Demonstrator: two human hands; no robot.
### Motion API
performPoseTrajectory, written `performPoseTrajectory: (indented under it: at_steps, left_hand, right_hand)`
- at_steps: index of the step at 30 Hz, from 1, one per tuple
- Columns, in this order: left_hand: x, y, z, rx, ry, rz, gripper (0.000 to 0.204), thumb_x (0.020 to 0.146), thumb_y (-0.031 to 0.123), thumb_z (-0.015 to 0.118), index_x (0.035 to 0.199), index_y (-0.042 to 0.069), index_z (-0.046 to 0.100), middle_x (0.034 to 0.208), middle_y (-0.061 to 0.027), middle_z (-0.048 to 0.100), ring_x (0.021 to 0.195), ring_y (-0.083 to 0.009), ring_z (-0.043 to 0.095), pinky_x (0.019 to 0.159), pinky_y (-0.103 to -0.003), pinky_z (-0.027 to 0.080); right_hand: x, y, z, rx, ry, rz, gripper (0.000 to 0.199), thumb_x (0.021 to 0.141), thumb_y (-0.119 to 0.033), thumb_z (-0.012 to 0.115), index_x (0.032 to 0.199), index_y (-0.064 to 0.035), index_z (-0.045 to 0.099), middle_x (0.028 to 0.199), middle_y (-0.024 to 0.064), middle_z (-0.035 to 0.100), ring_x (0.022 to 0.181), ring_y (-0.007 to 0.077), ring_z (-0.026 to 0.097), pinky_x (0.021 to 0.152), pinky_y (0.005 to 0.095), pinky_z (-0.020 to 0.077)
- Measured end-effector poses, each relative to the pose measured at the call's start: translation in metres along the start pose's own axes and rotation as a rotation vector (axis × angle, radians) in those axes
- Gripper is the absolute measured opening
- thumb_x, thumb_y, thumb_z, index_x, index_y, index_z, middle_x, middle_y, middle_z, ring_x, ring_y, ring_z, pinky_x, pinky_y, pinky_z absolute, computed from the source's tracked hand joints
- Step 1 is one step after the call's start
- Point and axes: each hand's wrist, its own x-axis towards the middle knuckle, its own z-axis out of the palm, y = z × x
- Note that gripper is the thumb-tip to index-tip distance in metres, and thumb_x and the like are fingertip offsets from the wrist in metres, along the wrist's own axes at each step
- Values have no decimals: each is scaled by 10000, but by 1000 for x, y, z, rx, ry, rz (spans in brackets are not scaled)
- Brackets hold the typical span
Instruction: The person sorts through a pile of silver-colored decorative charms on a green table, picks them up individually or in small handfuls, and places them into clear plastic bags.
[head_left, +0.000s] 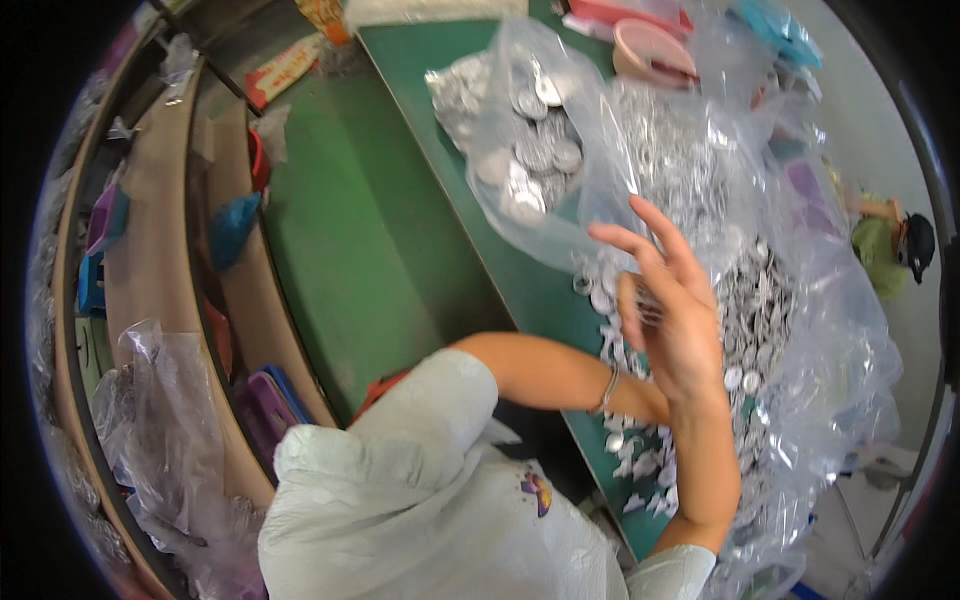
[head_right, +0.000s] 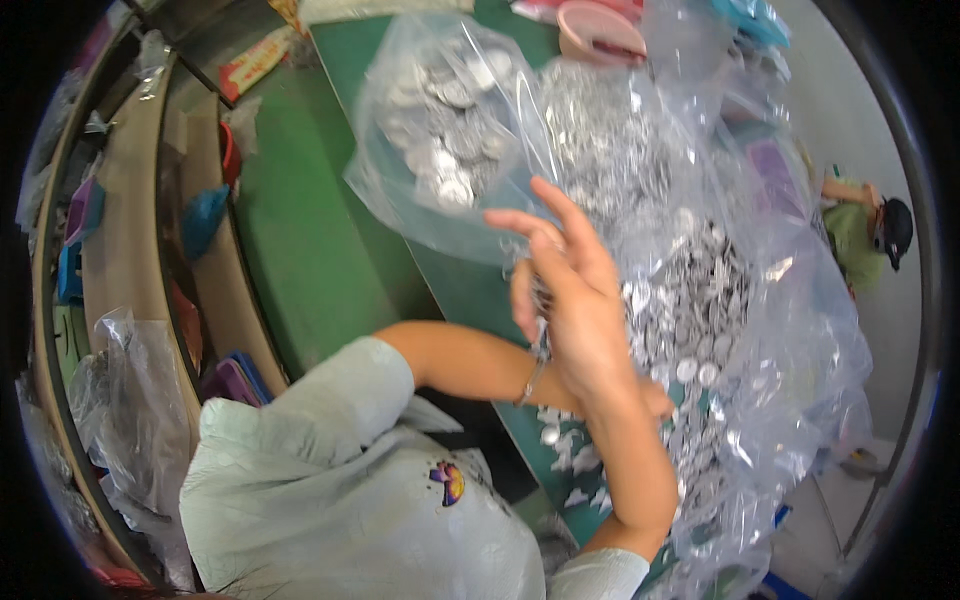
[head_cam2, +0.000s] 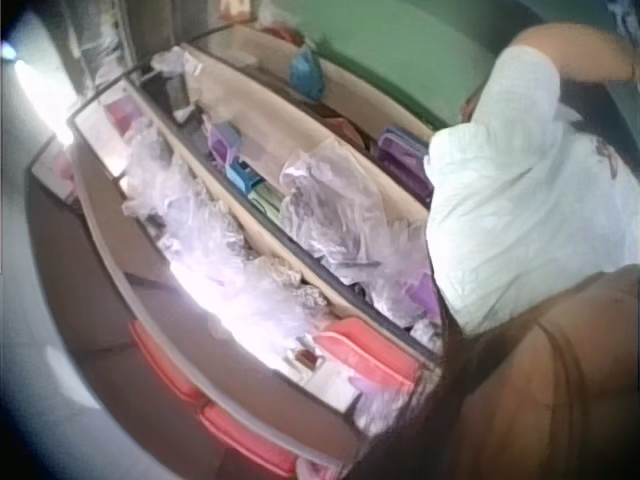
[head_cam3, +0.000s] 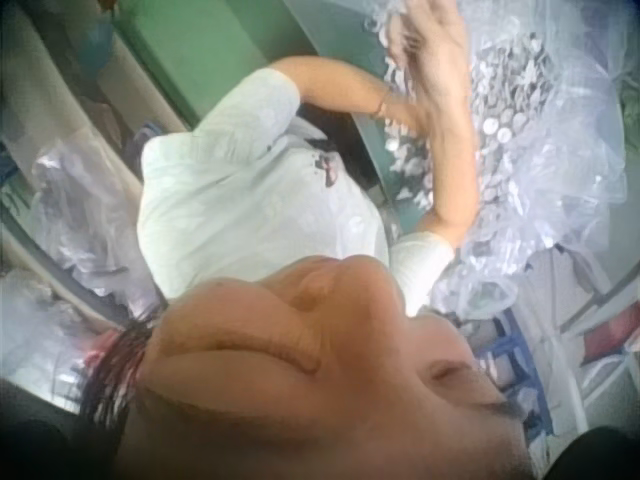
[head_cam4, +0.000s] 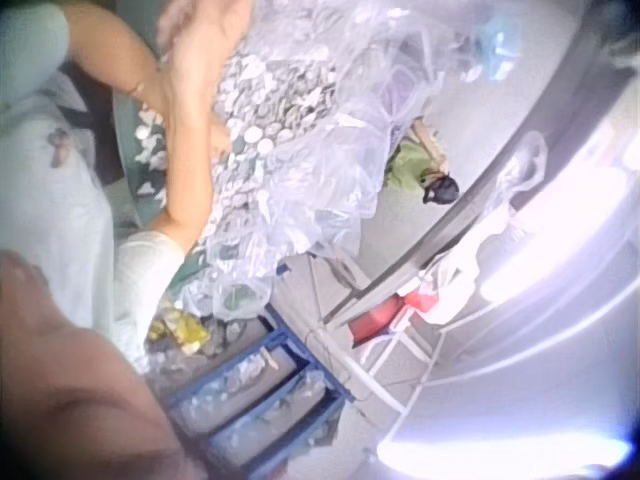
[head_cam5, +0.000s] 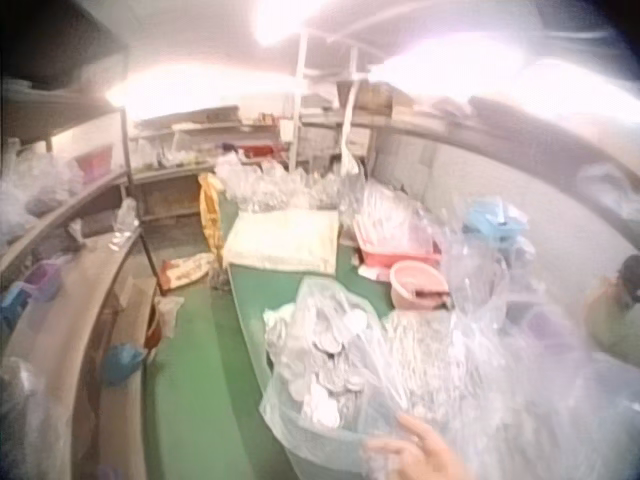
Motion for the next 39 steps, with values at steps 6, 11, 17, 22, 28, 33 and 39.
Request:
performPoseTrajectory:
  at_steps: [6,11,17,22,28,33,39]
  left_hand:
    - [14,-17,2,-255,90,123,126,740,135,590,729,15,625,621,-96,616,559,-209,596,513,-333,463]
    - [26,-7,-21,-629,-106,-351,194,832,188,555,914,27,625,671,-30,603,530,-69,495,469,-217,387]
    - [28,4,-43,-826,-142,-436,186,846,152,555,975,28,606,713,-40,585,460,-29,362,402,-177,269]
    - [28,7,-51,-773,-218,-427,224,847,143,557,1038,27,579,760,-36,566,509,-38,368,419,-174,275]
    - [32,9,-50,-1100,-146,-665,180,864,157,543,993,34,560,824,-55,551,577,-67,406,438,-173,317]
    - [31,6,-53,-1089,-97,-658,250,878,212,540,1059,44,575,847,-29,539,652,-63,436,520,-180,355]
    - [29,8,-51,-1148,-119,-633,212,846,146,566,1028,43,531,869,-40,564,702,-90,501,555,-227,420]
  right_hand:
    - [-120,33,-103,693,341,-40,360,923,-201,406,1192,39,407,1065,129,437,743,136,458,542,221,391]
    - [-181,64,-128,1112,584,-221,477,819,-167,503,1229,23,349,1108,178,444,973,265,452,830,367,378]
    - [-204,95,-139,844,759,-140,514,718,52,461,1227,24,392,1066,128,494,938,222,488,830,326,404]
    - [-197,104,-155,-639,958,-38,284,775,-120,622,1041,-38,560,879,56,556,596,232,541,558,350,442]
    - [-169,118,-142,-1333,956,41,249,749,-178,652,938,-40,566,859,111,576,688,331,588,599,400,452]
    - [-194,112,-164,-1037,1070,-2,115,727,-38,650,807,11,585,692,84,597,560,159,512,525,292,407]
    - [-232,102,-181,-1236,1124,68,167,725,-41,655,870,9,589,821,114,602,728,234,579,660,297,445]
